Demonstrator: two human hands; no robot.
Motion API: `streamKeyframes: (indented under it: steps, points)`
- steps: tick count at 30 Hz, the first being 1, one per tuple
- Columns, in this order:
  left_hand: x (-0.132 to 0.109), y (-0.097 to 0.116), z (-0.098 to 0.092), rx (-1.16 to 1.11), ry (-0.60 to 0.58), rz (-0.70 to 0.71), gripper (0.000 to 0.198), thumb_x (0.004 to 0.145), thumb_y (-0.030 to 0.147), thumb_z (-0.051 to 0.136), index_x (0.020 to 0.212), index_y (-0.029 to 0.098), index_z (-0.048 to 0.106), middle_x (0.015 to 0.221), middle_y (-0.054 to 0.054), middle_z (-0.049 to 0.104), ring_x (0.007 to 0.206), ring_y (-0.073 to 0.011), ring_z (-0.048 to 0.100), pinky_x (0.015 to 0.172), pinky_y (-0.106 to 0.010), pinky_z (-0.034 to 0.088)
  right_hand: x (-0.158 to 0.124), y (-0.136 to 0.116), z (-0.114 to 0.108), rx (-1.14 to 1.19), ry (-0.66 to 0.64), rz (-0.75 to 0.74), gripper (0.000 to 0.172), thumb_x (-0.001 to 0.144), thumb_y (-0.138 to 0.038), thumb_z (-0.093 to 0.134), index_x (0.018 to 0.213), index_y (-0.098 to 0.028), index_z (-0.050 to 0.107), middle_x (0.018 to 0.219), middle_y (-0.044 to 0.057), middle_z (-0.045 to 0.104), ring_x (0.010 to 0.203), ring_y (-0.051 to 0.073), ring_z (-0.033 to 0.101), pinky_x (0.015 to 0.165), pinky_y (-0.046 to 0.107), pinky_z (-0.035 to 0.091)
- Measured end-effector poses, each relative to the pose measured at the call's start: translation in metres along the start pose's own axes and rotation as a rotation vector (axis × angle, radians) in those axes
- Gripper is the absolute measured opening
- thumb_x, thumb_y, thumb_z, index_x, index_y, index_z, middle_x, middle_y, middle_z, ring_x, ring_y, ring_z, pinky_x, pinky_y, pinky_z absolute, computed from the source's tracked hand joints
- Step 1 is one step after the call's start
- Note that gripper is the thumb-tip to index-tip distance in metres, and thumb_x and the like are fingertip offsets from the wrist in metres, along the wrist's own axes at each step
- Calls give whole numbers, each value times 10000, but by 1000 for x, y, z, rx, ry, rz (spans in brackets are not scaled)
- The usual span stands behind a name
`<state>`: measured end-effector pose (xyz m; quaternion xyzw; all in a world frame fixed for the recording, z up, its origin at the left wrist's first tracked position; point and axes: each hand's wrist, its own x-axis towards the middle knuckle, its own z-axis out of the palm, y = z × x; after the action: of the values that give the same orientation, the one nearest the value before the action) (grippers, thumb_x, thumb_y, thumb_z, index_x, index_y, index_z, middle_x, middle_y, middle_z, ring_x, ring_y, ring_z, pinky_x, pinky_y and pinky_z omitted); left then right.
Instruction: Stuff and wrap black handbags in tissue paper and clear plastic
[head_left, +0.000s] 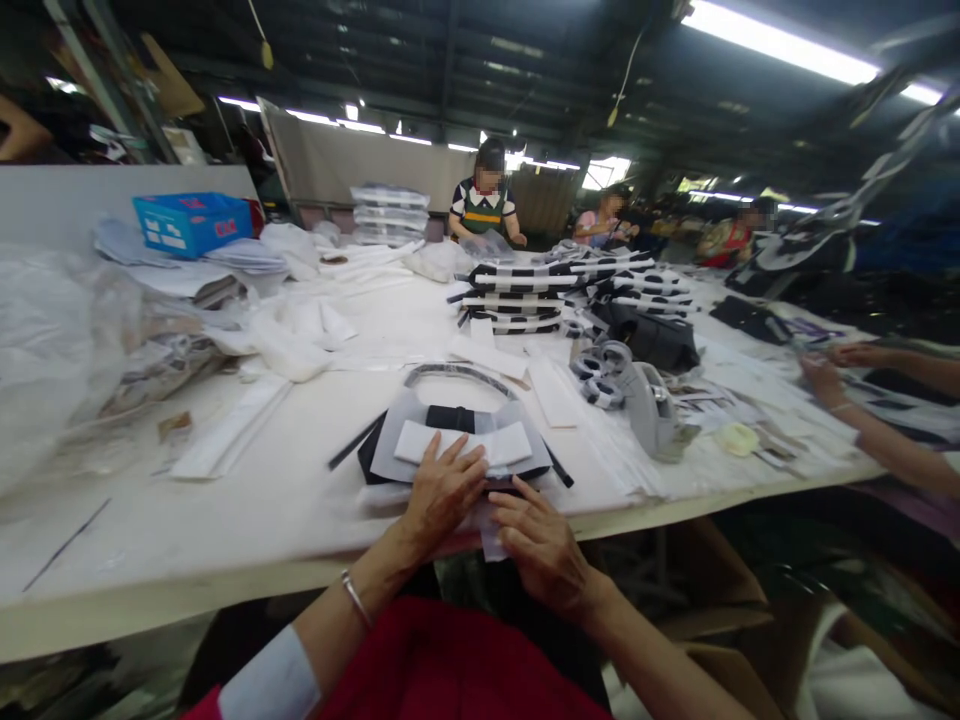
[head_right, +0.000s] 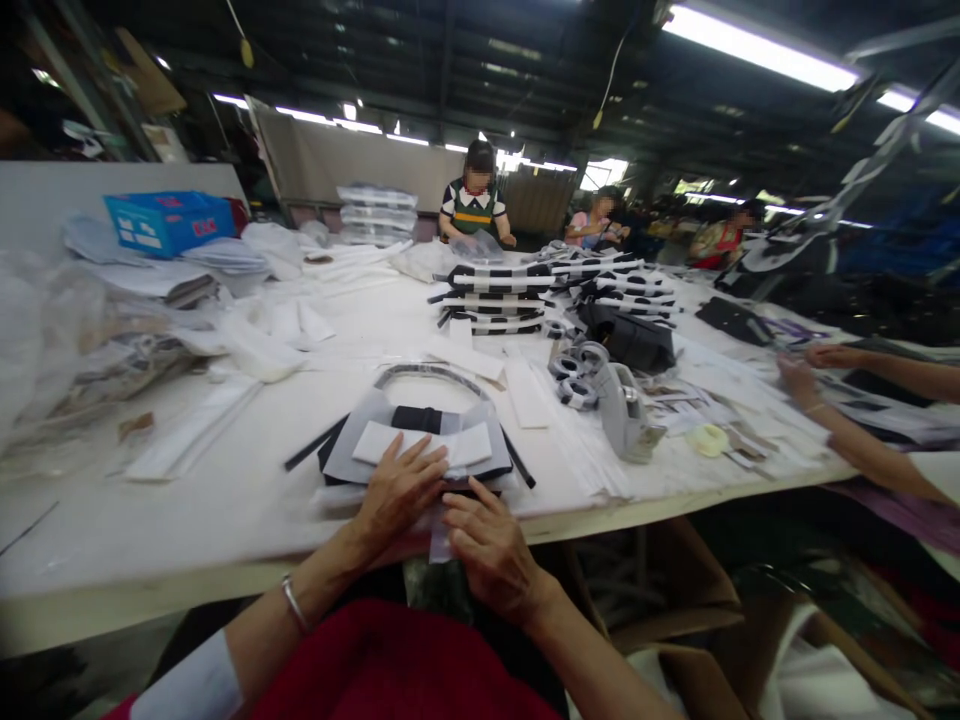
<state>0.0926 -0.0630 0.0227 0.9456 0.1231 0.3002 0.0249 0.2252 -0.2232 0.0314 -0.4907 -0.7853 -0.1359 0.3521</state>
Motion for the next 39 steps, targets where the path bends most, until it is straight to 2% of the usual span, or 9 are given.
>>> streamKeyframes:
  steps: [4,8,12,14,18,23,30,35,39]
  points:
    - [-1,1,1,29,30,17,181,957,216,518,1092,223,638,1227,-63,687,1254,-279,559,1121,-601,300,-1,-5,-4,-13,-23,51,281,918,-26,382,915,-198,604,975,44,726,1144,182,632,1152,479,367]
    - [-5,1,4,49,59,33,204,958,235,519,1119,222,643,1244,-71,679,1267,-284,547,1138,-601,286,15,2,-9,-75,-10,121,259,934,-60,415,949,-218,619,976,39,723,1087,181,636,1109,441,403]
    - [-9,0,11,49,81,31,244,951,219,517,1156,242,646,1259,-67,673,1276,-273,543,1150,-592,284,39,19,-12,-121,-42,241,208,957,-134,455,917,-218,642,969,62,711,945,179,645,904,328,508]
    - [-10,0,12,38,91,32,239,952,207,507,1134,242,657,1266,-63,672,1286,-272,536,1156,-588,280,49,28,-13,-137,-113,343,196,966,-175,475,886,-213,649,962,65,704,895,169,646,804,270,506]
    - [-8,1,3,-42,36,-15,233,940,178,500,1114,210,652,1285,-63,662,1315,-264,511,1165,-538,299,66,46,-16,-163,-363,564,204,953,-264,563,780,-208,655,859,28,678,780,142,626,680,225,440]
    - [-1,6,-7,-158,-17,-125,236,934,318,559,1114,189,641,1196,-94,697,1289,-263,536,1157,-519,322,83,65,-17,-64,-551,740,177,876,-271,665,716,-198,681,762,9,650,739,147,589,665,245,387]
    - [4,11,4,-145,85,-197,135,970,236,491,982,194,619,1002,-58,738,1194,-233,610,1127,-503,353,92,80,-11,68,-630,867,115,818,-252,677,716,-202,695,660,-22,633,640,130,544,583,244,320]
    - [3,9,4,-113,59,-167,157,981,220,446,1050,186,583,1021,-65,717,1184,-221,609,1100,-481,393,90,91,-4,212,-631,942,99,774,-253,701,704,-189,672,617,-37,605,609,116,523,558,226,314]
    - [-1,4,0,-63,113,-115,286,977,183,418,1226,214,556,1160,-101,665,1132,-201,622,1073,-471,428,86,96,-1,258,-634,956,101,768,-251,700,710,-177,662,616,-39,587,599,108,502,539,217,301]
